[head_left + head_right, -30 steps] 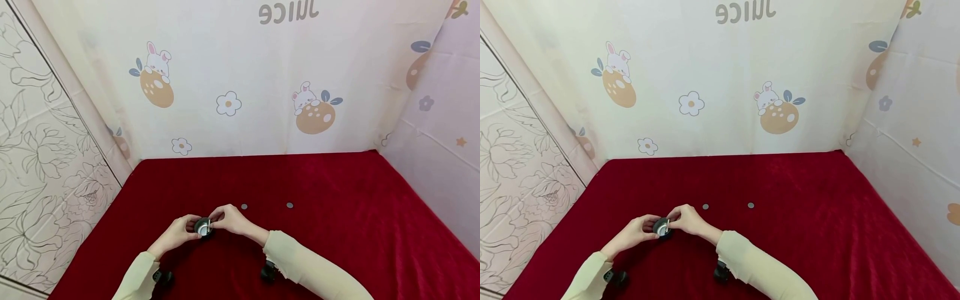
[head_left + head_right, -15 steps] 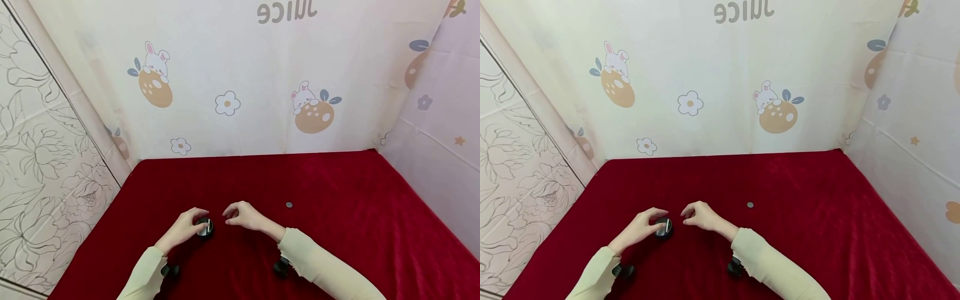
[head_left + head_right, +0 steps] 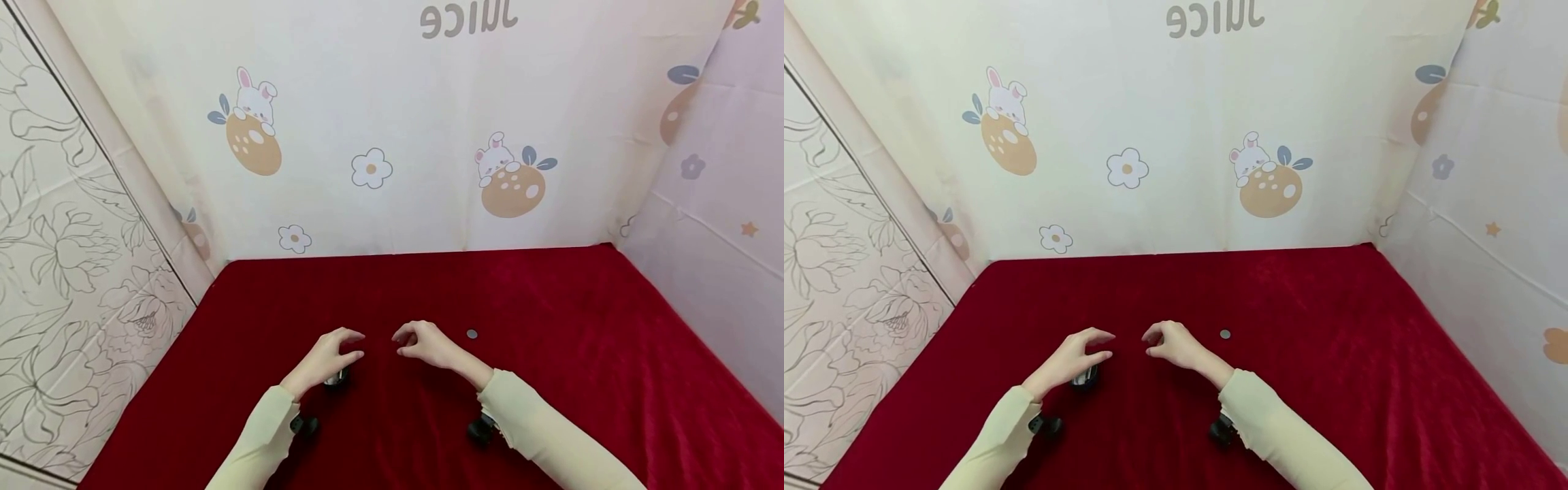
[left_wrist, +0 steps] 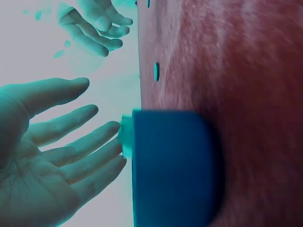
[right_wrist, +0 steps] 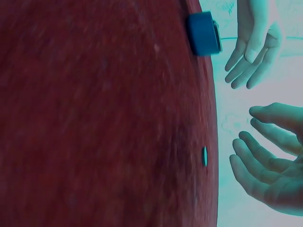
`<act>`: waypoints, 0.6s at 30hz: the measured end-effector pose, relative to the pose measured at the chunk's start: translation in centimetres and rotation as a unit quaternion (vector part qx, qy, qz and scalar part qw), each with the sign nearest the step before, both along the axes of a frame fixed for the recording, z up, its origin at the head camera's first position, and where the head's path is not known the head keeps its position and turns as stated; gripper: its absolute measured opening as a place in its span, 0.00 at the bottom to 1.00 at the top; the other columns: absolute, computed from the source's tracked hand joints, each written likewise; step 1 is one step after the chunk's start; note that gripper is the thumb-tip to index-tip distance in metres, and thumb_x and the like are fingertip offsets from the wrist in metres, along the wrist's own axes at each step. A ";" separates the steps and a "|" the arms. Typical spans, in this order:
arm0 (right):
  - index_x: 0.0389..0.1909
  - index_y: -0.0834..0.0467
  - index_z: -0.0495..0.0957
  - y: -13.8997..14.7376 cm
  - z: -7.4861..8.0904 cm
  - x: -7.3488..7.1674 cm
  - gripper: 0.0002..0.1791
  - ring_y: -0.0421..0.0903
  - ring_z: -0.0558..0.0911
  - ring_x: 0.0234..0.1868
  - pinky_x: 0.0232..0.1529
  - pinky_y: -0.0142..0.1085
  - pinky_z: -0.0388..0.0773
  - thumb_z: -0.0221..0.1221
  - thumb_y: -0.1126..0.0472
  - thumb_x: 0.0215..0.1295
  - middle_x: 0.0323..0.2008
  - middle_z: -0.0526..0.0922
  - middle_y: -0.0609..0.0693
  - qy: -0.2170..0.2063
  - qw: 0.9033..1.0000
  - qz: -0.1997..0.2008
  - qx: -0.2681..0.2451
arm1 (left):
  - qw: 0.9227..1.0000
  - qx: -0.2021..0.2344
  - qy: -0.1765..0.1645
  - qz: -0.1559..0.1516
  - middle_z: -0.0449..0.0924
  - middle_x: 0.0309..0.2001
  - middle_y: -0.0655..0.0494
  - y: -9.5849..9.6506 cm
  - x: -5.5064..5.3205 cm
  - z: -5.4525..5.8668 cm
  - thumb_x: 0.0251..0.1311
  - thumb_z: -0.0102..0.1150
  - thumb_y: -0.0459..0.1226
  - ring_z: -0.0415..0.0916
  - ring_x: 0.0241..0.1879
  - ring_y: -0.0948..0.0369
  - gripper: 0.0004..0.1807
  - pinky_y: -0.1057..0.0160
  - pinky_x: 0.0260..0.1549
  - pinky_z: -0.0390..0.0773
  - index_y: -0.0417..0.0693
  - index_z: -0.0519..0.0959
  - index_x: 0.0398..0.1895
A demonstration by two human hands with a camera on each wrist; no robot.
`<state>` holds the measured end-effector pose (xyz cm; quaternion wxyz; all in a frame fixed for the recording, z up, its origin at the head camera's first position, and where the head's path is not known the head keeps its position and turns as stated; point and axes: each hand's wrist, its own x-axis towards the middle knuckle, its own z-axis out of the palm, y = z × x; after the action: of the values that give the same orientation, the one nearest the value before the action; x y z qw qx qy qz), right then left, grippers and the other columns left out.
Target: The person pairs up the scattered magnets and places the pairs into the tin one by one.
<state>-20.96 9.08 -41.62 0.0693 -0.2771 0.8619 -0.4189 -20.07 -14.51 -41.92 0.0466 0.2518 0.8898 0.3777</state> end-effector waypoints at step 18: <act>0.41 0.69 0.76 5.6 0.0 -0.8 0.13 0.48 0.77 0.32 0.29 0.32 0.72 0.58 0.69 0.54 0.37 0.78 0.60 0.023 0.998 -0.058 0.026 | 0.999 -0.005 -0.001 -0.049 0.73 0.47 0.44 4.0 -2.3 -0.3 0.56 0.55 0.35 0.71 0.48 0.50 0.17 0.52 0.45 0.71 0.36 0.73 0.49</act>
<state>-21.75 14.66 -41.66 0.0325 -0.2341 0.8884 -0.3935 -22.33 -10.52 -42.26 0.0670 0.2943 0.8783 0.3709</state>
